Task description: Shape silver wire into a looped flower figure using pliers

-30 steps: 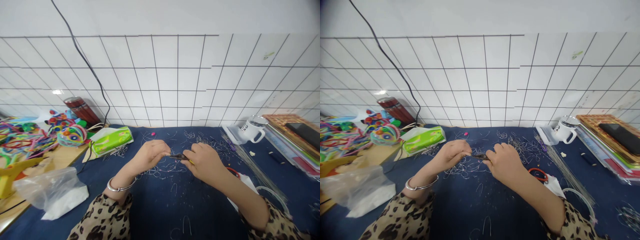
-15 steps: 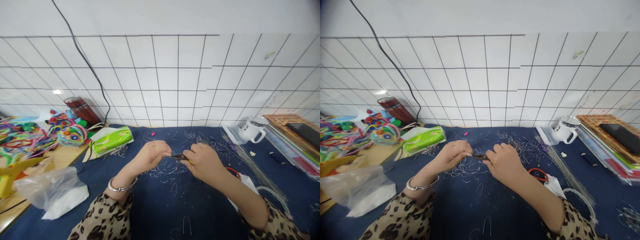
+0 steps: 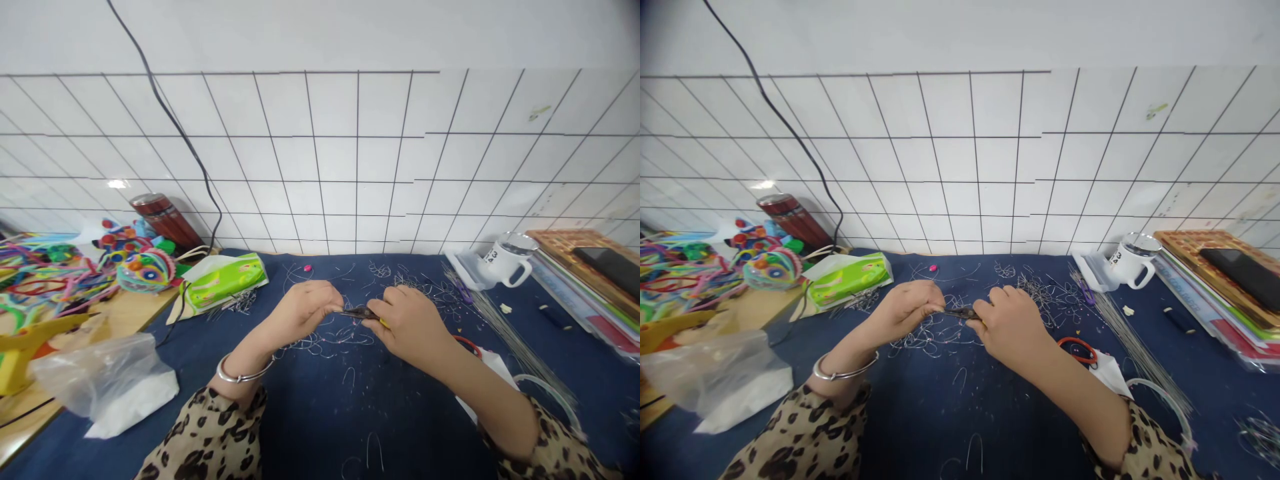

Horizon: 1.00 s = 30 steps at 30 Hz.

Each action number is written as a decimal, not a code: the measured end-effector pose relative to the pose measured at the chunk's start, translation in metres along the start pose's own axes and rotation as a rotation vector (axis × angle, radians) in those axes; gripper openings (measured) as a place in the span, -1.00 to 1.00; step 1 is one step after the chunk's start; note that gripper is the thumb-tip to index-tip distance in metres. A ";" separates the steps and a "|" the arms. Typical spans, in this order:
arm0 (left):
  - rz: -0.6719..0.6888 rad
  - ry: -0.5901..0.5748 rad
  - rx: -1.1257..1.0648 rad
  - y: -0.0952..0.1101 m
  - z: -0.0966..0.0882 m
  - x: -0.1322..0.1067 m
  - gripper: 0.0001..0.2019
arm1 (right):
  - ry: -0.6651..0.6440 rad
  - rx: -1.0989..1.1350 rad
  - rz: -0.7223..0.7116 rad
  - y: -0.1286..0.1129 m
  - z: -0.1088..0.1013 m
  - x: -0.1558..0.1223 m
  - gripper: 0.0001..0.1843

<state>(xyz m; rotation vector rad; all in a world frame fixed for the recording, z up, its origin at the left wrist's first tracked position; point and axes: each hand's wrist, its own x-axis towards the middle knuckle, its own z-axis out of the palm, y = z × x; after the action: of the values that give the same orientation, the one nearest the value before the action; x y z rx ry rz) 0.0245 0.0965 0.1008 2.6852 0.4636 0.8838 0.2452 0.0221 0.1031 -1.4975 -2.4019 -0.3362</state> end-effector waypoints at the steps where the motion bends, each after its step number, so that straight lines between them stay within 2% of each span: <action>1: 0.005 0.009 -0.005 -0.001 0.000 0.000 -0.88 | -0.001 0.002 0.007 0.001 -0.001 0.000 -0.74; 14: -0.003 0.101 -0.231 -0.006 0.005 -0.002 -0.88 | 0.021 0.010 0.007 0.000 -0.005 -0.002 -0.74; 22: -0.073 0.133 -0.285 -0.003 0.006 -0.003 -0.88 | 0.061 -0.041 0.013 -0.003 -0.009 -0.005 -0.76; 30: -0.070 0.184 -0.317 -0.003 0.010 -0.004 -0.90 | 0.123 -0.127 0.008 -0.009 -0.014 -0.009 -0.76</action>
<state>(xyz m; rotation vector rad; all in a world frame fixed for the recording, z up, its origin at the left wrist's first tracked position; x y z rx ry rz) 0.0272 0.0964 0.0896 2.3006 0.4144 1.0889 0.2427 0.0056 0.1128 -1.4922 -2.3153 -0.5714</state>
